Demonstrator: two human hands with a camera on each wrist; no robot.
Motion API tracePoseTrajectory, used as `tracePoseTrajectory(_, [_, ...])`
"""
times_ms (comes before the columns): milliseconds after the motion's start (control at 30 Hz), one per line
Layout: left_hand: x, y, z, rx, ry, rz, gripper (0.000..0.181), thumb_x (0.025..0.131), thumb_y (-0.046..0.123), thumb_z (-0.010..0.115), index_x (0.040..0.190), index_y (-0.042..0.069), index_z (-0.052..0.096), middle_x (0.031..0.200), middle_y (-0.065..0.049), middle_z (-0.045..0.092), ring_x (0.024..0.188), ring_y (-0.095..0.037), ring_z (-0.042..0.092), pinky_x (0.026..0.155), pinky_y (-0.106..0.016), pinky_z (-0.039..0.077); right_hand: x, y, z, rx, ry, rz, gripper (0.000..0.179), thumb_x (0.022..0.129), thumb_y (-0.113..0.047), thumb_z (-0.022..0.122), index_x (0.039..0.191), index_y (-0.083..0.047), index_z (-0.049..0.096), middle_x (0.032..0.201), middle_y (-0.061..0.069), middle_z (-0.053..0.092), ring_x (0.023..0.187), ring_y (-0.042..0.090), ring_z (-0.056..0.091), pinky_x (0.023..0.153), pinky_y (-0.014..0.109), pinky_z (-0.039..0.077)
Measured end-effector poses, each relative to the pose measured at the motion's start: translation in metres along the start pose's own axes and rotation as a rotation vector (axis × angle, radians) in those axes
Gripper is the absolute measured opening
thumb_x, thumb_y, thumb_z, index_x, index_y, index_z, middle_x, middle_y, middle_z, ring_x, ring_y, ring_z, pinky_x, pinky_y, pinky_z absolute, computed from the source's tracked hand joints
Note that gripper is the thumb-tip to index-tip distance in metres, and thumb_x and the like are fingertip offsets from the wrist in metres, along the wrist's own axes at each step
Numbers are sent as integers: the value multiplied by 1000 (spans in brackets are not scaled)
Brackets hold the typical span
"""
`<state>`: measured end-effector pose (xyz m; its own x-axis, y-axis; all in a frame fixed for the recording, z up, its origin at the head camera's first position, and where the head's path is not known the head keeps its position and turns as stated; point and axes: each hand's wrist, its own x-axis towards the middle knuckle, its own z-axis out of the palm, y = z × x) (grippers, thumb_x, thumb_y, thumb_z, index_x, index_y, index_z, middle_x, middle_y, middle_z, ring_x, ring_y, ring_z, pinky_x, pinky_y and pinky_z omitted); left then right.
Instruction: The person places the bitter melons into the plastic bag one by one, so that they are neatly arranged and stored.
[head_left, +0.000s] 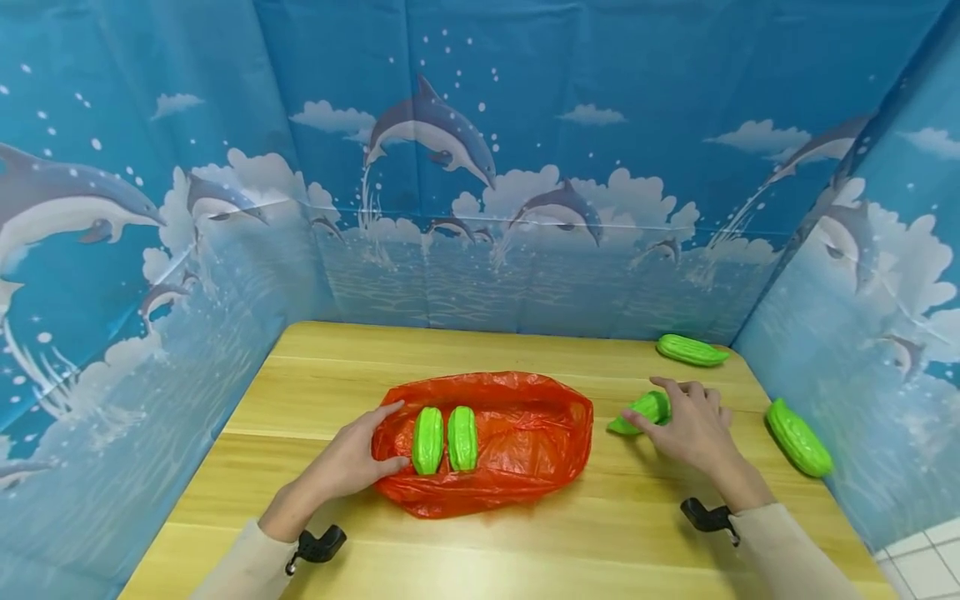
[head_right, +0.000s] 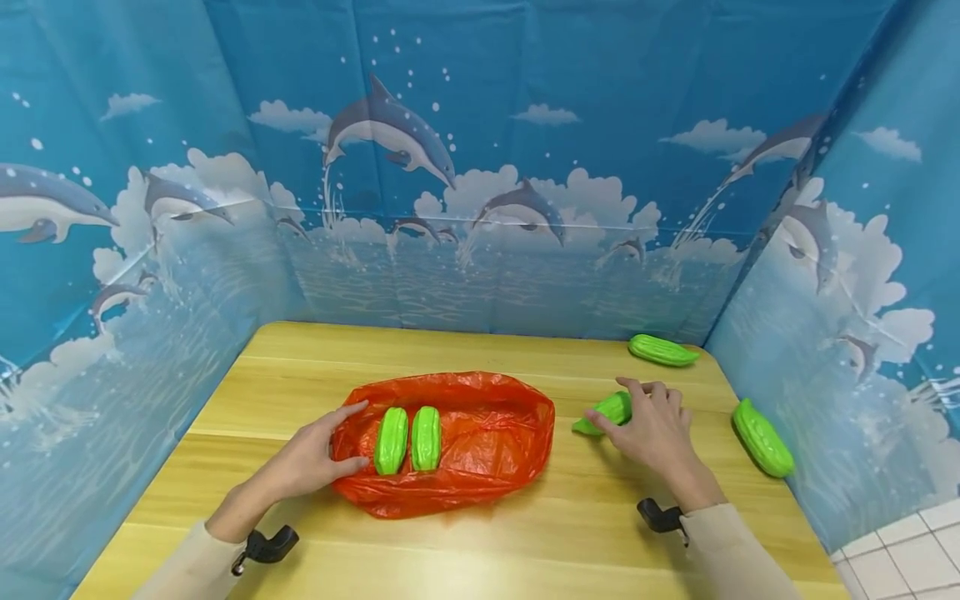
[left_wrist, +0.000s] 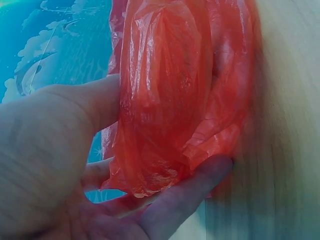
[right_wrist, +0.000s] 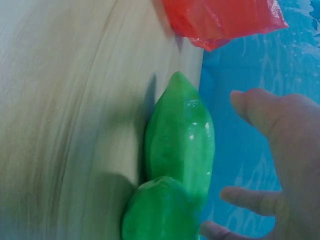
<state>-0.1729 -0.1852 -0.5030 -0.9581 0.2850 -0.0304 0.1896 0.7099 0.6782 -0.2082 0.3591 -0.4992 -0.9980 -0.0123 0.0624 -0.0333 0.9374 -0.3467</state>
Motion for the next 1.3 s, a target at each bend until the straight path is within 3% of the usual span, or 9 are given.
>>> tracePoseTrajectory(167, [0, -1, 2, -7, -6, 9, 92, 99, 28, 95, 177, 10, 49, 176, -24, 57, 160, -53, 57, 131, -73, 50, 0, 3, 3, -4, -14, 9, 97, 106, -74, 73, 172, -7, 50, 161, 46, 46, 138, 69, 38, 94, 75, 34])
tracePoseTrajectory(400, [1, 1, 3, -12, -4, 0, 92, 98, 27, 95, 177, 11, 50, 175, -22, 58, 160, -51, 58, 130, -73, 52, 4, 2, 8, 23, -12, -51, 88, 107, -63, 79, 170, -7, 54, 166, 41, 45, 140, 69, 39, 96, 78, 30])
tracePoseTrajectory(767, [2, 1, -1, 11, -14, 23, 92, 99, 27, 94, 177, 10, 49, 177, -22, 56, 162, -53, 55, 132, -75, 48, 9, 1, 11, 70, -24, -179, 84, 103, -52, 89, 167, -7, 59, 167, 38, 50, 148, 68, 47, 105, 88, 35])
tracePoseTrajectory(1300, [1, -2, -2, 15, -22, 1, 92, 99, 27, 94, 178, 10, 48, 176, -24, 57, 160, -53, 56, 130, -75, 50, 15, -2, 7, 43, -125, -214, 93, 96, -56, 95, 166, -7, 58, 157, 37, 63, 138, 57, 67, 104, 82, 55])
